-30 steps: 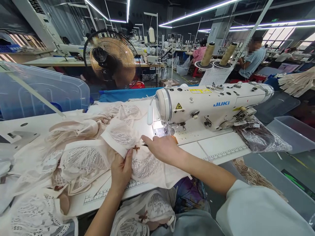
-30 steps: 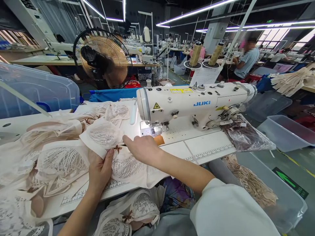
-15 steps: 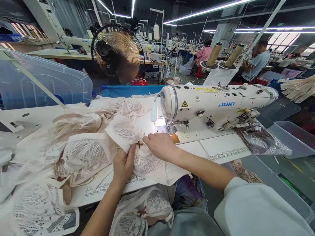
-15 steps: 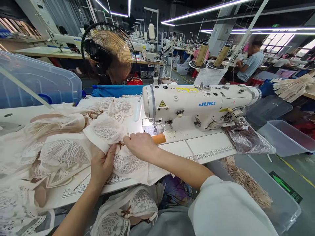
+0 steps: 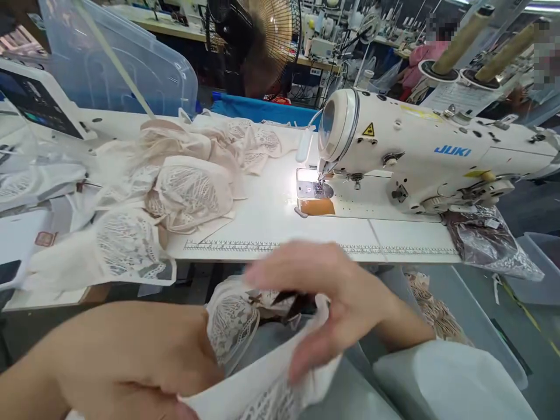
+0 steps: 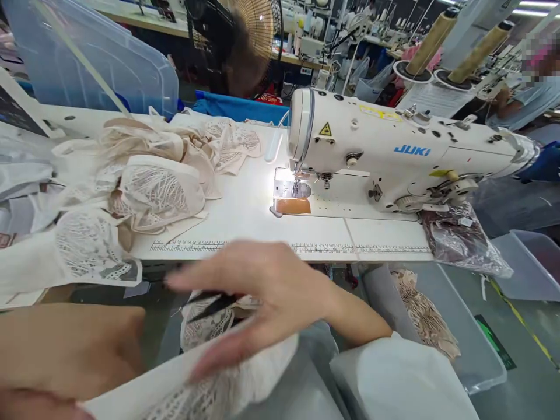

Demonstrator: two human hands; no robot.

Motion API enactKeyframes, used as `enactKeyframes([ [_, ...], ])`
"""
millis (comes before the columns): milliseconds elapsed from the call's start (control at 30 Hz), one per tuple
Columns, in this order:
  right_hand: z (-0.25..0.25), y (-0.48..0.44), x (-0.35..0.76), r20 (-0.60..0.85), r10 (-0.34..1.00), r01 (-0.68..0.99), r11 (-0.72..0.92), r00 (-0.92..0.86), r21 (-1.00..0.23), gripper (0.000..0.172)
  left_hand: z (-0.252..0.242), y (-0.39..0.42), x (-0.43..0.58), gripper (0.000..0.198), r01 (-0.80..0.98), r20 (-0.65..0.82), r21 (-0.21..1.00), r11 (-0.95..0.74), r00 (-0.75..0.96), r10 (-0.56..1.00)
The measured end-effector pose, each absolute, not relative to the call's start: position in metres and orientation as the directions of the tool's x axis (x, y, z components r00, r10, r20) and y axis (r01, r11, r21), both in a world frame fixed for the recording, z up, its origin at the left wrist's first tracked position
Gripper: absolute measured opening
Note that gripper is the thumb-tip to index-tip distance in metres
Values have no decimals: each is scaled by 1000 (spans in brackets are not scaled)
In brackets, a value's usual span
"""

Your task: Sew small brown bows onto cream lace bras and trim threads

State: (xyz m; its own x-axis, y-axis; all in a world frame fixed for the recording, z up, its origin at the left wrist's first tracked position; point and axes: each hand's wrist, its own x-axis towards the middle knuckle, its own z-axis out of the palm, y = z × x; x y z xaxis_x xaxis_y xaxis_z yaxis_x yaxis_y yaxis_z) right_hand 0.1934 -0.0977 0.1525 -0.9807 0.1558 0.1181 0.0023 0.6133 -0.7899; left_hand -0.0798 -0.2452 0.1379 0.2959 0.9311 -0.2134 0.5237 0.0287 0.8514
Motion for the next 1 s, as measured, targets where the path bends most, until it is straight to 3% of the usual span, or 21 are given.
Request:
enactKeyframes([
  [33, 134, -103, 195, 29, 28, -11, 500, -999, -866, 49, 133, -244, -66, 36, 492, -342, 870, 34, 551, 761],
  [67, 111, -107, 197, -47, -60, 20, 388, -997, -921, 43, 124, -242, -55, 40, 472, -400, 879, 68, 652, 644],
  [100, 85, -107, 201, -96, -16, 87, 286, -995, -954, 35, 111, -241, -48, 45, 469, -431, 876, 117, 648, 629],
  [200, 10, -100, 216, -290, 223, 317, 94, -931, -944, 35, 49, -238, -43, 41, 587, -499, 786, 194, 418, 759],
  [267, -28, -93, 225, -351, 435, 482, 238, -829, -843, 22, 6, -238, -41, 36, 676, -498, 692, 254, 193, 845],
  [333, -54, -90, 231, -332, 553, 607, 440, -764, -662, 5, -23, -238, -33, 34, 714, -471, 624, 318, 19, 882],
  [400, -65, -93, 233, -293, 605, 654, 546, -740, -523, 17, -31, -241, -23, 36, 729, -405, 592, 343, -99, 909],
  [500, -57, -103, 232, -222, 575, 609, 671, -788, -422, 35, -5, -255, -27, 39, 726, -265, 619, 299, -166, 950],
  [600, -19, -109, 215, -51, 387, 356, 777, -921, -520, 42, 43, -270, -62, 40, 683, 14, 676, 278, -389, 921],
  [667, 16, -105, 186, 173, 321, 176, 812, -931, -557, 43, 71, -270, -97, 43, 704, 252, 592, 392, -624, 740],
  [733, 51, -93, 139, 363, 336, 106, 844, -869, -526, 40, 89, -258, -131, 53, 705, 372, 471, 530, -704, 606],
  [833, 92, -67, 55, 417, 437, 252, 868, -797, -428, 43, 99, -229, -165, 53, 731, 269, 371, 573, -675, 687],
  [933, 116, -45, -11, 288, 464, 364, 868, -838, -338, 57, 96, -210, -179, 50, 747, 142, 284, 601, -653, 744],
  [1000, 123, -39, -30, 184, 450, 378, 867, -874, -324, 45, 95, -208, -182, 51, 743, 74, 256, 619, -653, 754],
])
